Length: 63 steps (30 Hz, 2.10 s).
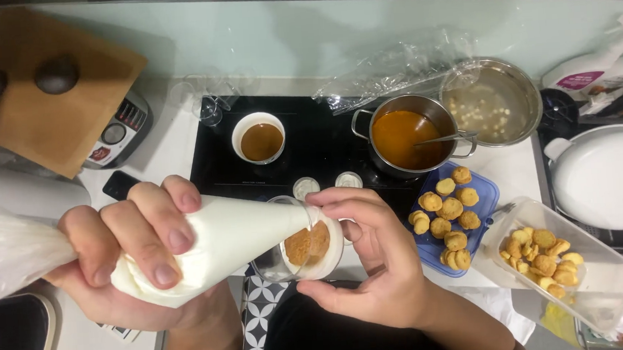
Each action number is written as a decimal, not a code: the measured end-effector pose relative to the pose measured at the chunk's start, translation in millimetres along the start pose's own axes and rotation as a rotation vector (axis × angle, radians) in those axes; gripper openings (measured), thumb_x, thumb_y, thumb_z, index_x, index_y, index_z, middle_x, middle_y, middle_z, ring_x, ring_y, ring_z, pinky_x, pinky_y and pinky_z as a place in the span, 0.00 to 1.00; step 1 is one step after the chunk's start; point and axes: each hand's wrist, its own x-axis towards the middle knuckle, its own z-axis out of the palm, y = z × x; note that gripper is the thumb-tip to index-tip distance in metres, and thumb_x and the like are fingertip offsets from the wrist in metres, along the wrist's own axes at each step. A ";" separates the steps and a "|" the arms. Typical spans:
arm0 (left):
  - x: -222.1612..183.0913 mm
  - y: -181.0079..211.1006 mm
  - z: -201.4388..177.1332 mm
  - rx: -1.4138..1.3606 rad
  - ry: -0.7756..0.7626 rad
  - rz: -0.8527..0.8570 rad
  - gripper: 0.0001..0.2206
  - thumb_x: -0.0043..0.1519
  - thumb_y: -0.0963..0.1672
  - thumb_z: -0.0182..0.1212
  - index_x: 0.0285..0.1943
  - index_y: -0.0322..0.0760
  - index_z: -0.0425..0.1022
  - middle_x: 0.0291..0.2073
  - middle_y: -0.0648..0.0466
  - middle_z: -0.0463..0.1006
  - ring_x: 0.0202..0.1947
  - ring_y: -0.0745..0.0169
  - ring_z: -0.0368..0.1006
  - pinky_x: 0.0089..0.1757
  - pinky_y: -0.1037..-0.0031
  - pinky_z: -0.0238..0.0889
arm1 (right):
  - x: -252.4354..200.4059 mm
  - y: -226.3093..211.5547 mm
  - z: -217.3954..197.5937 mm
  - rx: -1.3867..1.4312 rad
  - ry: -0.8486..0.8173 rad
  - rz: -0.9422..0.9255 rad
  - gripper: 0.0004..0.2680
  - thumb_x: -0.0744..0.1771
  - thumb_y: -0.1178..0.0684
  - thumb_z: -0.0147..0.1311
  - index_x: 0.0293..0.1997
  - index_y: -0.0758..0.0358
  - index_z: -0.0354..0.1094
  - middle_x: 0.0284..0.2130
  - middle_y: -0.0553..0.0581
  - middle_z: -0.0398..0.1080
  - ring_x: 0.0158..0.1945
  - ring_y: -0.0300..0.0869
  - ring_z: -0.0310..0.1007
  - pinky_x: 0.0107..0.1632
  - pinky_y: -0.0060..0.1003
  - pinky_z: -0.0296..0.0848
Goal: Assemble dessert cups by dipping puffs into a liquid, placing them in cups, and topping them with whipped cream from a piping bag.
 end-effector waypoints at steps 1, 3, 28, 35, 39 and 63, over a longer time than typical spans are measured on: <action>1.3 -0.1 0.5 0.000 -0.004 -0.002 0.29 0.76 0.58 0.21 0.32 0.44 0.63 0.16 0.53 0.73 0.29 0.55 0.73 0.44 0.61 0.63 | -0.7 -0.4 -0.7 0.000 0.003 -0.003 0.30 0.63 0.68 0.71 0.69 0.67 0.52 0.69 0.67 0.56 0.67 0.47 0.65 0.70 0.43 0.71; 3.7 -0.1 1.6 -0.073 -0.015 -0.032 0.33 0.79 0.58 0.16 0.31 0.43 0.62 0.17 0.52 0.73 0.28 0.56 0.71 0.43 0.64 0.62 | -1.1 -0.8 -2.6 0.016 0.010 -0.006 0.29 0.63 0.68 0.71 0.69 0.68 0.53 0.68 0.66 0.56 0.68 0.48 0.64 0.71 0.44 0.69; 12.7 -7.4 36.2 -0.347 -0.052 -0.127 0.32 0.81 0.56 0.15 0.30 0.42 0.59 0.16 0.52 0.69 0.26 0.59 0.67 0.42 0.68 0.59 | -6.8 4.4 -19.6 0.654 -0.070 0.466 0.34 0.61 0.55 0.73 0.72 0.71 0.54 0.64 0.69 0.63 0.69 0.52 0.65 0.73 0.47 0.63; 10.6 -6.8 36.1 -0.351 -0.071 -0.117 0.32 0.82 0.56 0.17 0.30 0.43 0.58 0.16 0.53 0.68 0.26 0.61 0.67 0.44 0.69 0.60 | 1.3 -4.9 -13.5 0.823 -0.012 0.594 0.33 0.63 0.48 0.71 0.70 0.69 0.48 0.63 0.69 0.63 0.64 0.58 0.67 0.58 0.49 0.75; 9.5 -5.8 38.1 -0.350 -0.048 -0.125 0.30 0.83 0.54 0.18 0.30 0.44 0.57 0.15 0.54 0.68 0.26 0.61 0.66 0.42 0.70 0.59 | -3.2 1.1 -13.8 0.983 -0.008 0.652 0.32 0.64 0.47 0.67 0.70 0.66 0.44 0.60 0.70 0.64 0.57 0.59 0.72 0.46 0.48 0.82; 12.4 -11.0 43.0 -0.442 -0.005 -0.226 0.28 0.82 0.51 0.18 0.30 0.46 0.59 0.14 0.58 0.64 0.23 0.67 0.62 0.40 0.74 0.58 | -25.6 26.4 -23.2 1.227 -0.200 0.890 0.31 0.72 0.29 0.23 0.71 0.70 0.51 0.46 0.82 0.72 0.41 0.59 0.80 0.38 0.43 0.81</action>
